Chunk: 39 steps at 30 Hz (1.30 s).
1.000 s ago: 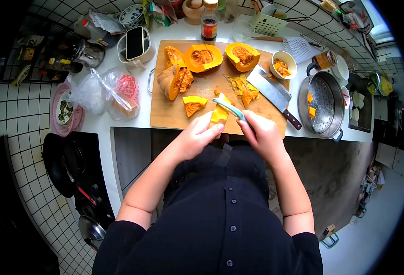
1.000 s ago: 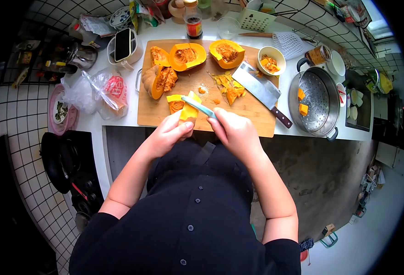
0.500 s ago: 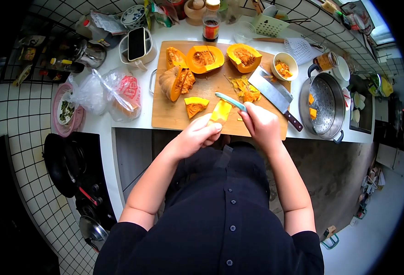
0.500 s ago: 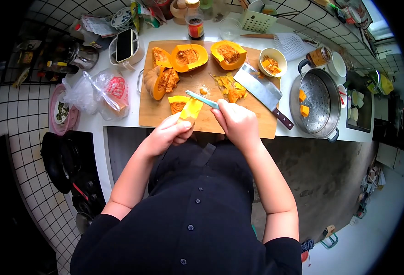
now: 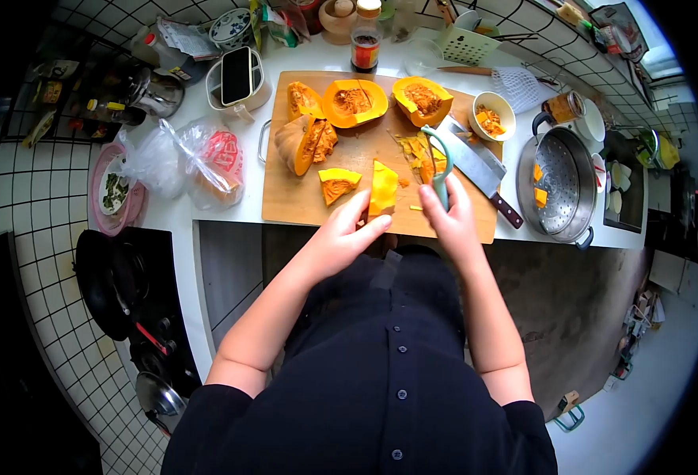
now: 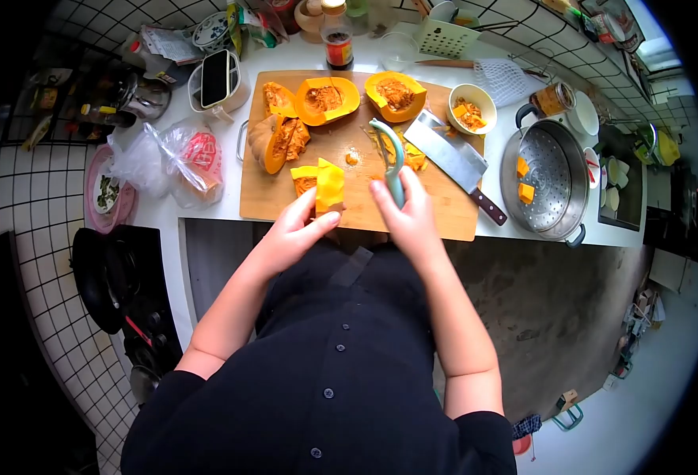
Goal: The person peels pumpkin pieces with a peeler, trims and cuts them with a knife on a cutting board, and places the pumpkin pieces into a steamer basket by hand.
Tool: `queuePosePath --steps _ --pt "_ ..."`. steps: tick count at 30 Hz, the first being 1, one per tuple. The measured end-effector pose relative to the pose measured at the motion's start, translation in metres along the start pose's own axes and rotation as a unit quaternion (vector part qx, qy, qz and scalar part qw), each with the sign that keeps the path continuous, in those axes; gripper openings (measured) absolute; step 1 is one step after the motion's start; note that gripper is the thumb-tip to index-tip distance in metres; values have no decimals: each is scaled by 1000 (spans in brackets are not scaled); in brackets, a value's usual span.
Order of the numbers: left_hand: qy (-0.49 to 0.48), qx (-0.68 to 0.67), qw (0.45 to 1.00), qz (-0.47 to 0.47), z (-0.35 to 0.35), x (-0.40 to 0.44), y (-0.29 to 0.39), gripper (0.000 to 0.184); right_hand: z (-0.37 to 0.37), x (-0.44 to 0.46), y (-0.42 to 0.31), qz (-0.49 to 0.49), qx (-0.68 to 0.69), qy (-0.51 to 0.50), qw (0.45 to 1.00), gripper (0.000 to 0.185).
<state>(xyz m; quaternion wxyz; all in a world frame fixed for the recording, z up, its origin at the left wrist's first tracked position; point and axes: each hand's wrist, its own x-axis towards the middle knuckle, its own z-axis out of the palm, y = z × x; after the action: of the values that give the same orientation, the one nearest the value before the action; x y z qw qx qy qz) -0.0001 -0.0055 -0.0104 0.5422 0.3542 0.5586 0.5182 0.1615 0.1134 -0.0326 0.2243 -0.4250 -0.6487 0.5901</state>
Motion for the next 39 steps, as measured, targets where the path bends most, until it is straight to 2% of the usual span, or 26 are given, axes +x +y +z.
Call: queuePosePath --steps 2,3,5,6,9,13,14,16,17,19,22,25,26,27,29,33,39 --pt "7 77 995 60 -1 4 -16 33 14 -8 -12 75 106 -49 990 19" --pt "22 7 999 46 3 5 -15 31 19 -12 -15 63 129 -67 987 18" --pt "51 -132 990 18 12 5 -11 28 22 -19 -31 156 258 -108 947 21" --pt "36 -193 980 0 13 5 -7 30 24 -20 -30 148 297 -121 935 28" --pt "36 -130 989 62 18 6 -9 29 24 -22 -31 150 332 -103 925 29" --pt "0 -123 991 53 15 2 8 38 15 -17 -29 152 322 -112 928 29" --pt "-21 -178 983 42 14 2 12 47 11 -15 -29 150 318 -117 929 28" --pt "-67 -204 977 1 1 -2 12 52 2 -11 -30 139 310 -129 932 24" --pt "-89 -217 972 -19 -4 -3 12 55 -3 -9 -28 142 289 -127 938 22" --pt "-122 -166 977 -57 -8 -2 15 44 -15 -3 -36 136 195 -167 957 23" --pt "-170 -115 974 -94 -6 -1 16 29 -13 3 -53 71 75 -227 968 25" --pt "-198 -179 948 -175 -11 0 18 26 -6 5 -46 -7 66 -185 981 26" --pt "-185 -205 948 -159 -8 -1 23 23 -9 7 -49 27 40 -172 984 26" --pt "-166 -203 953 -153 -8 -1 23 24 -10 5 -51 30 10 -117 993 25" --pt "-124 -202 961 -142 -8 -1 19 27 -19 2 -48 -8 -63 -94 994 22" --pt "-103 -218 961 -139 -9 -3 14 25 -17 -19 -57 -106 -149 -125 975 17" --pt "-81 -174 973 -124 -5 -2 15 23 -11 -25 -51 -162 -209 -134 955 16"
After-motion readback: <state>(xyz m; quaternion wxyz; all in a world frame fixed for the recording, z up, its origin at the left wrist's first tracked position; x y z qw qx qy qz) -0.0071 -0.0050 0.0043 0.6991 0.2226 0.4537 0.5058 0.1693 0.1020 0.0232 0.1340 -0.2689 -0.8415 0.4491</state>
